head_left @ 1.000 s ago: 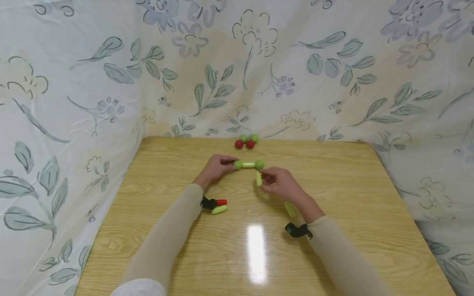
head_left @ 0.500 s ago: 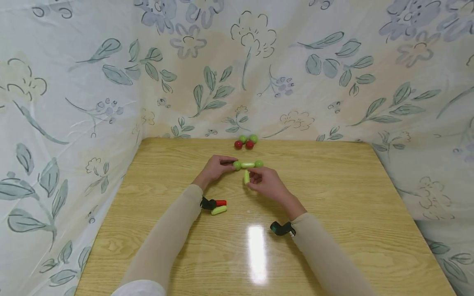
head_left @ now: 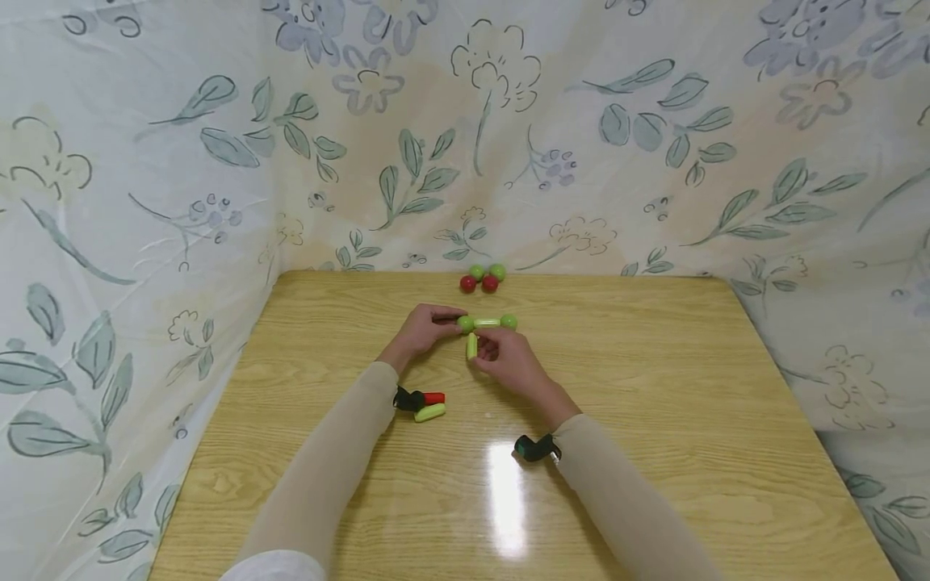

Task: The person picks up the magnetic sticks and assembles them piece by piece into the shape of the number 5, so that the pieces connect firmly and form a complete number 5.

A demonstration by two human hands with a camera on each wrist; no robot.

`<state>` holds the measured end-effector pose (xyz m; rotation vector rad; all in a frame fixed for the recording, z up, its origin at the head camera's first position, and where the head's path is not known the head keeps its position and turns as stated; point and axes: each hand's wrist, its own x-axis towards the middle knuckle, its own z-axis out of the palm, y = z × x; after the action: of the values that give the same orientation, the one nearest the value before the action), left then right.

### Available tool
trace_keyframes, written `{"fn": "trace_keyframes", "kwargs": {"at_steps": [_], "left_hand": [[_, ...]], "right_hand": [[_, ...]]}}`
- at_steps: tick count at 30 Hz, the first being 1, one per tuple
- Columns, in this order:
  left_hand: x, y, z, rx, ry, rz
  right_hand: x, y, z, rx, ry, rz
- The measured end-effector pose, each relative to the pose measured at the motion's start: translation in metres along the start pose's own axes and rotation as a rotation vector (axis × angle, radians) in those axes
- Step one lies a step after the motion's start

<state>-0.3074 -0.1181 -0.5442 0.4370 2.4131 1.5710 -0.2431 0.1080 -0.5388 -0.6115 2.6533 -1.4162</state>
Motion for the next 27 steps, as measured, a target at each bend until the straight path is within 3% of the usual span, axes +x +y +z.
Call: {"fn": "trace_keyframes", "kwargs": {"at_steps": [8, 27], "left_hand": [[-0.002, 0.002, 0.001, -0.009, -0.010, 0.000], [0.002, -0.002, 0.000, 0.002, -0.007, 0.000]], "right_hand": [[0.004, 0.004, 0.011, -0.053, 0.031, -0.005], [0.006, 0.003, 0.015, -0.069, 0.072, 0.003]]}}
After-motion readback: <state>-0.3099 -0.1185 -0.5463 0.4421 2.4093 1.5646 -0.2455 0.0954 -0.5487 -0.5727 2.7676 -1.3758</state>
